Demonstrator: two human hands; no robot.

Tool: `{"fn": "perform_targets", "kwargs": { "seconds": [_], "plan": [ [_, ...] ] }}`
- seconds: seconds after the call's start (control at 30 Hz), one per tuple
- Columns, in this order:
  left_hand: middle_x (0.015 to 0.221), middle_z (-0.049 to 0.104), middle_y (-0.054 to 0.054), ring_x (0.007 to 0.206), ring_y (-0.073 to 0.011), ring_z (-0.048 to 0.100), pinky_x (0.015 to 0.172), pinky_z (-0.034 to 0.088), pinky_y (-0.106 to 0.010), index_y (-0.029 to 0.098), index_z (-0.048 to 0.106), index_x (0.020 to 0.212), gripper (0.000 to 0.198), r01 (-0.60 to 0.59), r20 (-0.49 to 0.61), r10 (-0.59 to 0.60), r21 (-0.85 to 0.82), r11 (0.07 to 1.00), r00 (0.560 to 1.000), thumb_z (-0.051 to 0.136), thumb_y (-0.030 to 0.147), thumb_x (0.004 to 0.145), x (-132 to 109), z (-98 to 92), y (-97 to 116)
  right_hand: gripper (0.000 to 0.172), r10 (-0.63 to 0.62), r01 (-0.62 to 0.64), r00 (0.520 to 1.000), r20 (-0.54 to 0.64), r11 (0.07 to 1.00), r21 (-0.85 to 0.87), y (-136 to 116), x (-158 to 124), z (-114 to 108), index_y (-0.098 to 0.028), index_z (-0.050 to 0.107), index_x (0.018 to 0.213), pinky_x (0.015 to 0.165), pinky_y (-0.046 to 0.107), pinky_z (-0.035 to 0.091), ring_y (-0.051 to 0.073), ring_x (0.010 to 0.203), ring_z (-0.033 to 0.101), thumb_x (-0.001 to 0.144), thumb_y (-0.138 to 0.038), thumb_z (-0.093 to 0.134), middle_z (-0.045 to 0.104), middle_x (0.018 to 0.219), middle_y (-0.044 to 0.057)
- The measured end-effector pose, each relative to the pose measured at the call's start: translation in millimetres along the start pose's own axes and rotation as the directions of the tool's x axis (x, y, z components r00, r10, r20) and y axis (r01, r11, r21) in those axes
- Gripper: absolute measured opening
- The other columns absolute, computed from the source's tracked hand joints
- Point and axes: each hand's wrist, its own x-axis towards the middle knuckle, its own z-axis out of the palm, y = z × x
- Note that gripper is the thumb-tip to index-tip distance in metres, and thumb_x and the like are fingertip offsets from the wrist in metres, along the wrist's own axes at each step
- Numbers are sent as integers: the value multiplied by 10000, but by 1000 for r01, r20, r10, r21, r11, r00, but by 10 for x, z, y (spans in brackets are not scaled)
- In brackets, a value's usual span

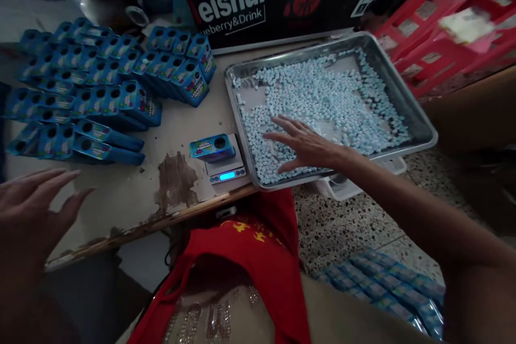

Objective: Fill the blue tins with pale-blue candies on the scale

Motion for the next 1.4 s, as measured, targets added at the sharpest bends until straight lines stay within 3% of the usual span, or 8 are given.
{"fn": "perform_targets", "kwargs": {
  "seconds": [0.2, 0.43, 0.6, 0.77, 0.9, 1.1, 1.2, 1.4],
  "plan": [
    [1310, 912, -42, 1266, -441, 862, 1368, 454, -754, 375, 903, 1236, 295, -174, 46, 168, 192, 966, 985, 859, 539, 996, -239, -44, 189, 1117, -309, 311, 950, -39, 940, 139, -145, 427, 274, -123, 444, 1769, 1454, 819, 305, 535, 1836, 296, 1008, -863, 791, 347, 1914, 380],
    [1306, 900, 23, 1307, -393, 821, 1341, 466, -703, 366, 886, 1235, 368, 17, 109, -28, 102, 995, 994, 941, 596, 953, -528, 185, 404, 452, -285, 290, 955, -86, 956, 42, -78, 383, 471, -247, 642, 1482, 1191, 734, 578, 495, 1513, 604, 1147, -546, 693, 687, 1604, 267],
    [1406, 863, 21, 1414, -406, 763, 1438, 354, -705, 430, 867, 1359, 428, -14, 160, 28, -88, 996, 987, 1000, 515, 962, -404, 460, 658, 41, -271, 270, 962, 26, 962, 33, -150, 405, 399, -321, 677, 1083, 852, 502, 583, 359, 1008, 675, 1088, -362, 673, 783, 1135, 151],
    [1378, 872, -37, 1358, -365, 794, 1396, 513, -615, 385, 846, 1382, 476, 10, 183, 46, -289, 957, 982, 984, 602, 981, -210, 821, 1134, 248, 42, -23, 996, -77, 973, 230, -190, 379, 247, -305, 571, 849, 610, 372, 303, 232, 663, 536, 1038, -390, 707, 646, 745, 40],
    [1500, 820, -137, 1397, -341, 796, 1250, 654, -479, 259, 706, 1599, 808, 133, 276, 12, -502, 855, 961, 1015, 636, 955, -180, 1292, 1469, 296, 419, -246, 899, -127, 724, 645, -36, 404, 83, -313, 524, 835, 562, 365, 297, 184, 544, 423, 1074, -483, 562, 511, 646, -7],
    [1268, 863, -58, 1083, -229, 851, 1014, 714, -343, 252, 760, 1410, 418, 157, 306, 66, -649, 745, 950, 942, 395, 1062, 98, 1662, 1928, 425, 457, -130, 887, -58, 369, 920, -16, 501, -66, -301, 533, 913, 583, 371, 367, 185, 631, 427, 1157, -534, 274, 692, 954, 99],
    [1278, 856, -59, 1131, -262, 841, 1041, 711, -377, 275, 766, 1398, 445, 27, 227, 155, -641, 767, 962, 978, 390, 1024, 445, 1629, 2196, 461, 489, 34, 842, -229, 376, 926, -95, 634, -169, -306, 634, 1016, 601, 391, 409, 234, 718, 477, 1150, -657, 368, 734, 1103, 144],
    [1298, 866, -74, 1204, -304, 841, 1114, 680, -410, 259, 791, 1322, 452, -139, 162, 300, -621, 771, 940, 1033, 312, 945, 828, 1827, 2613, 581, 554, 219, 638, -534, 535, 816, -229, 968, -497, -347, 688, 1221, 714, 476, 548, 317, 917, 659, 1137, -849, 408, 721, 1189, 136]
  ]
}}
